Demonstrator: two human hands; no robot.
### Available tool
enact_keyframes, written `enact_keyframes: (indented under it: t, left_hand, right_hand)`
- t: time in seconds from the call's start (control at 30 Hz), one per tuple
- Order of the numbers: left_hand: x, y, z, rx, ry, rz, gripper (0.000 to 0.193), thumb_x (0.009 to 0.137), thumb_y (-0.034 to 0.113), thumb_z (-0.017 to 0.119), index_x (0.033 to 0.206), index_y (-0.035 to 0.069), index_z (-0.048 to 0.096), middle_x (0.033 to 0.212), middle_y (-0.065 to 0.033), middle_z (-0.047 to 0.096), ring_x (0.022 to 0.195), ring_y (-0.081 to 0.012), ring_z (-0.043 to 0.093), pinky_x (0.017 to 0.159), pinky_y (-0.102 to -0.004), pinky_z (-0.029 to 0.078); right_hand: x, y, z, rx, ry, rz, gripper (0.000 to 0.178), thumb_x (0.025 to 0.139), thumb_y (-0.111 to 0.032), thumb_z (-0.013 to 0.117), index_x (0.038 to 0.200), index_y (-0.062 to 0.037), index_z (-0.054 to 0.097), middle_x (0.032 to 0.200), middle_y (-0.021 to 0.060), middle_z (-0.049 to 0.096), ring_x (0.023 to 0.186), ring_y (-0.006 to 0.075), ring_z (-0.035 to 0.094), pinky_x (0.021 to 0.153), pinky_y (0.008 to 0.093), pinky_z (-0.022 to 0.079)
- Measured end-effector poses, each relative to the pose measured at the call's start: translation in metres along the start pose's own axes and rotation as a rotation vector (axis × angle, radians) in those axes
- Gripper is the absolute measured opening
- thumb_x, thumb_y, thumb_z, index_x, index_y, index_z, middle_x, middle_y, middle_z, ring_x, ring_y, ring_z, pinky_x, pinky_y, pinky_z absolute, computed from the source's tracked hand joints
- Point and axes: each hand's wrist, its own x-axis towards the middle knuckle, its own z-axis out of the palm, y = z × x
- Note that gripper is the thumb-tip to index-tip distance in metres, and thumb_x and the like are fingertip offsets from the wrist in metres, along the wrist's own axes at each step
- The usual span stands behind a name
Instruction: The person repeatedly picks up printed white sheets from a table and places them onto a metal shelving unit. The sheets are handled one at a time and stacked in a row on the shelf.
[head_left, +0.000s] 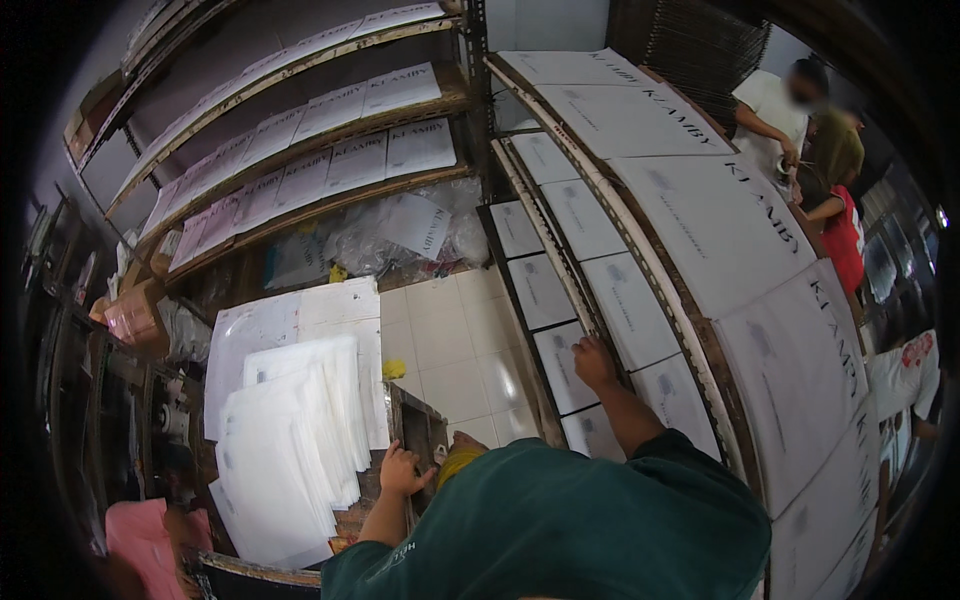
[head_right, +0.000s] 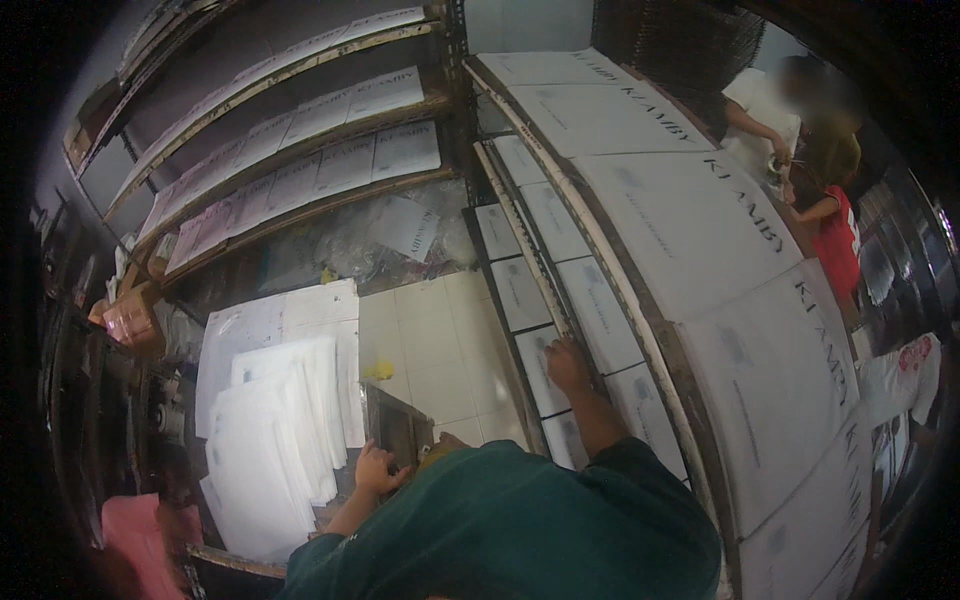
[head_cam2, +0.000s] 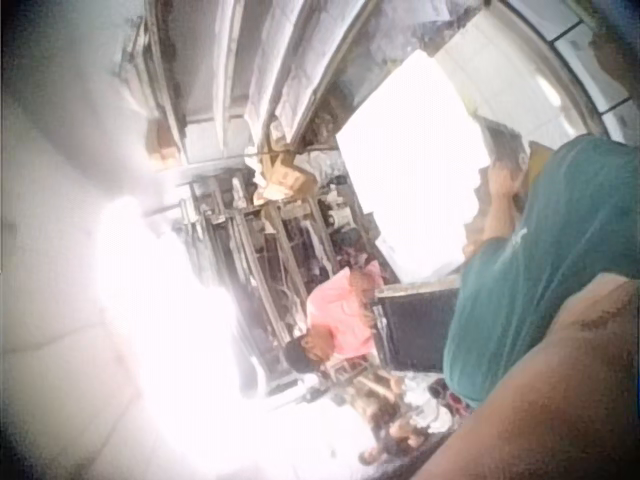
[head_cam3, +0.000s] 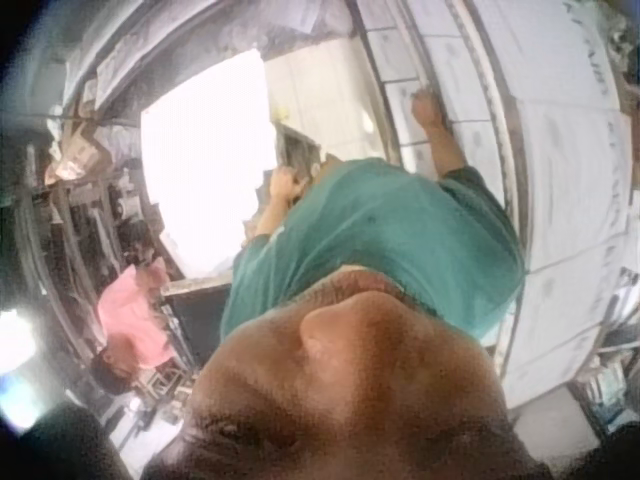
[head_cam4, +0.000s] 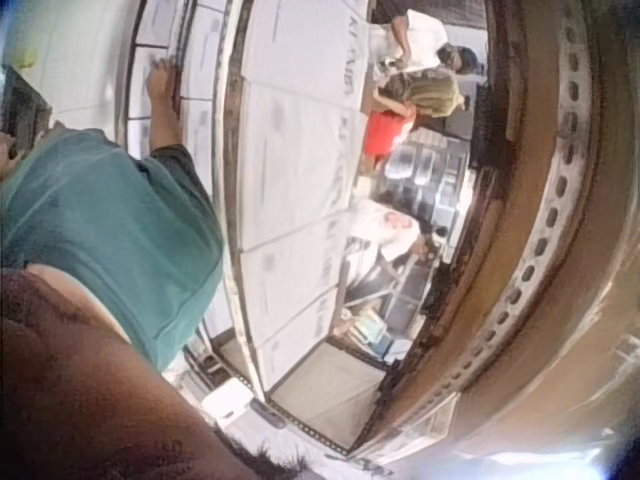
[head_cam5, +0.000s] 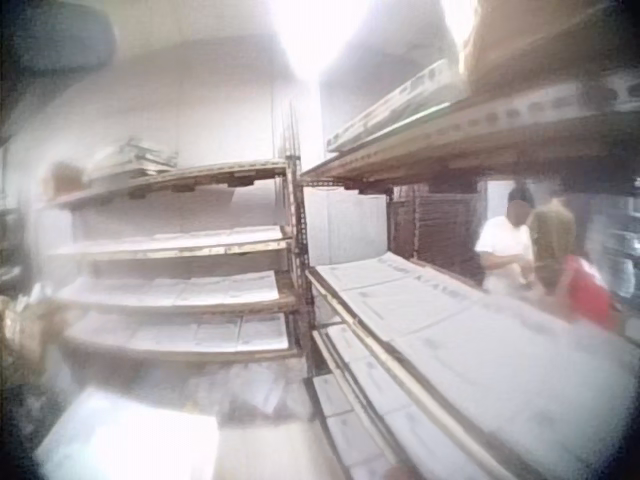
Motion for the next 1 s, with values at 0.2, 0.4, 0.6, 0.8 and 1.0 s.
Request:
enact_keyframes:
  t: [0.2, 0.4, 0.6, 0.8, 1.0]
  left_hand:
    - [0.002, 0.003, -0.003, 0.020, 0.020, 0.014, 0.047, 0.070, 0.051, 0.059, 0.074, 0.004, 0.066, 0.075, -0.0116, 0.062, 0.080, -0.0256, 0.058, 0.103, -0.0395, 0.029]
    - [0.002, 0.002, 0.000, -0.003, 0.026, 0.029, 0.045, 0.070, 0.049, 0.061, 0.074, 0.005, 0.066, 0.074, -0.0106, 0.062, 0.082, -0.0243, 0.058, 0.103, -0.0395, 0.027]
    - [0.003, 0.000, 0.002, -0.021, 0.059, 0.041, 0.044, 0.069, 0.048, 0.062, 0.071, 0.005, 0.066, 0.072, -0.0103, 0.061, 0.080, -0.0243, 0.058, 0.103, -0.0407, 0.028]
    - [0.001, 0.003, 0.003, -0.073, 0.137, 0.056, 0.044, 0.068, 0.048, 0.062, 0.068, 0.004, 0.065, 0.069, -0.0103, 0.060, 0.077, -0.0250, 0.057, 0.102, -0.0419, 0.030]
    - [-0.001, 0.000, 0.007, -0.015, 0.097, 0.042, 0.046, 0.068, 0.050, 0.061, 0.069, 0.004, 0.065, 0.069, -0.0099, 0.060, 0.077, -0.0251, 0.057, 0.103, -0.0415, 0.029]
  right_hand:
    - [0.005, -0.003, -0.006, -0.008, -0.126, 0.046, 0.015, 0.072, -0.010, 0.054, 0.082, -0.0045, 0.064, 0.084, 0.0103, 0.057, 0.091, 0.0259, 0.052, 0.087, 0.0360, 0.041]
    - [0.002, -0.004, -0.010, -0.022, -0.094, 0.023, 0.015, 0.074, -0.014, 0.055, 0.083, -0.0059, 0.062, 0.085, 0.0086, 0.058, 0.093, 0.0245, 0.053, 0.089, 0.0366, 0.040]
    - [-0.001, -0.004, -0.006, 0.043, -0.083, 0.058, 0.011, 0.072, -0.014, 0.056, 0.080, -0.0072, 0.061, 0.087, 0.0080, 0.058, 0.093, 0.0236, 0.052, 0.089, 0.0356, 0.040]
    - [0.003, -0.010, -0.026, 0.118, -0.108, 0.072, 0.013, 0.075, -0.019, 0.057, 0.077, -0.0066, 0.061, 0.089, 0.0084, 0.059, 0.092, 0.0245, 0.053, 0.090, 0.0370, 0.039]
    - [0.005, -0.008, -0.020, 0.147, -0.048, 0.046, 0.018, 0.075, -0.024, 0.061, 0.073, -0.0064, 0.061, 0.082, 0.0096, 0.057, 0.087, 0.0259, 0.053, 0.083, 0.0376, 0.042]
